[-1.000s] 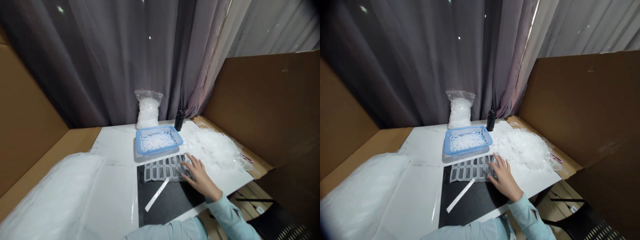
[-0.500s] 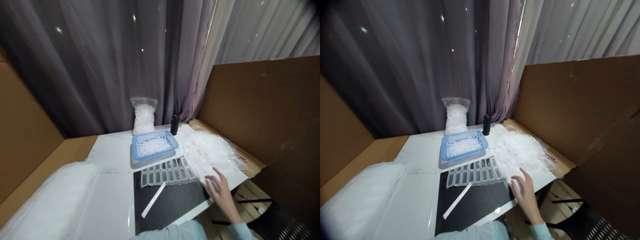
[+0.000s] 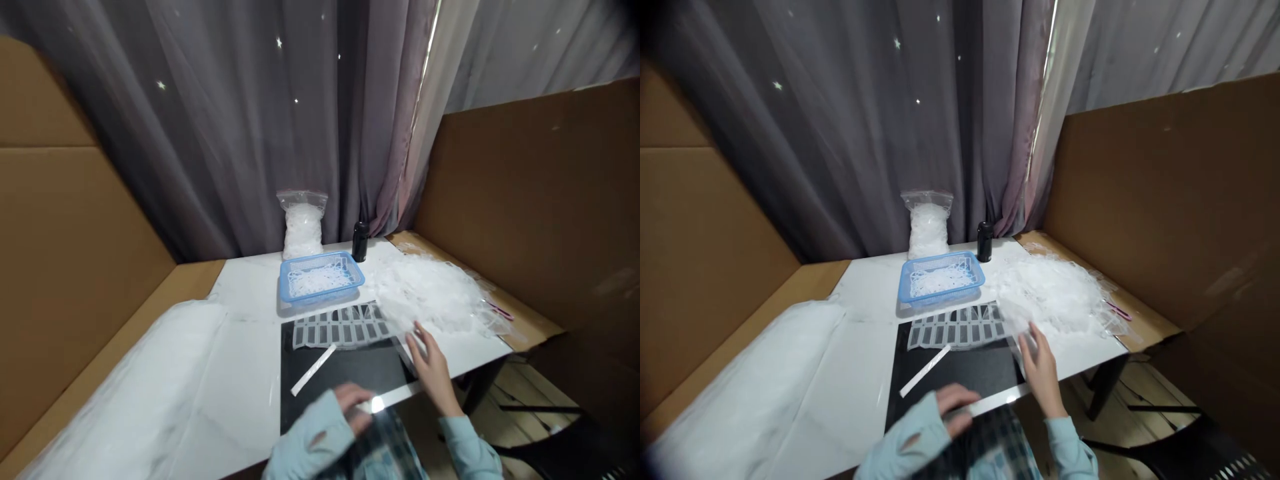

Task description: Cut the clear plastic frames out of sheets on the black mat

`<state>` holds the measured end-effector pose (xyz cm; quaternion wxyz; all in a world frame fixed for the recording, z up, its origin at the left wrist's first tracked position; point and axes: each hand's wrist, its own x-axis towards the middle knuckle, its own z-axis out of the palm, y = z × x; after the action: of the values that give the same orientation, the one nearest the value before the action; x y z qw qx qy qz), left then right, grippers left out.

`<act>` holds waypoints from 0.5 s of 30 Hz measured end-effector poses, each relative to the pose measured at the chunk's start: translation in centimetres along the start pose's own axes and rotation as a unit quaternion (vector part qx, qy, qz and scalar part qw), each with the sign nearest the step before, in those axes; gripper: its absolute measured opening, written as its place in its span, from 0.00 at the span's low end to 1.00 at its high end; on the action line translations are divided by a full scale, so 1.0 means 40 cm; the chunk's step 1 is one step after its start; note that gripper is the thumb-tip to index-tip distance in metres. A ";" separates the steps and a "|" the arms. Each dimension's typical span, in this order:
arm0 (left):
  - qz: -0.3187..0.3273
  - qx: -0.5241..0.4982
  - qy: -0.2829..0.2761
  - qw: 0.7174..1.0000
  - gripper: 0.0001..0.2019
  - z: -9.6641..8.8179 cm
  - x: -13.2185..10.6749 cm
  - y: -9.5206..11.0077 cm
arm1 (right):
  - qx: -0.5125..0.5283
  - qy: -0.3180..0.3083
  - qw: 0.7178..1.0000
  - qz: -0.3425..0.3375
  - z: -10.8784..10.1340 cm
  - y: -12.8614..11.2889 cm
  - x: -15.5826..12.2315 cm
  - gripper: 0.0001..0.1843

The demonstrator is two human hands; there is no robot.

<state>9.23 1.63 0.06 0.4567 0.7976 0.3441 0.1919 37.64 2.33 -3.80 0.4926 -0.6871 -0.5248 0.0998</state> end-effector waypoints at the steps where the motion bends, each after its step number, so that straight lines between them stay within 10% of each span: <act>1: -0.024 0.057 0.082 0.995 0.15 -0.019 -0.003 -0.014 | -0.007 0.048 0.999 0.017 -0.006 0.000 0.002 0.31; 4: -0.159 0.233 0.230 0.931 0.14 -0.074 -0.007 -0.056 | -0.046 0.114 0.992 -0.002 -0.023 -0.018 0.000 0.32; 10: -0.309 0.319 0.181 0.877 0.06 -0.094 -0.012 -0.055 | 0.071 -0.116 0.988 -0.077 0.012 -0.135 -0.090 0.13; 15: -0.312 0.371 0.167 0.859 0.15 -0.052 -0.040 -0.073 | 0.117 -0.250 0.954 -0.115 0.087 -0.218 -0.199 0.19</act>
<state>5.76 2.74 -1.40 0.0987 0.7151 0.6915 0.0275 26.51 -2.51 -1.75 0.4304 -0.5128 -0.6915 0.2713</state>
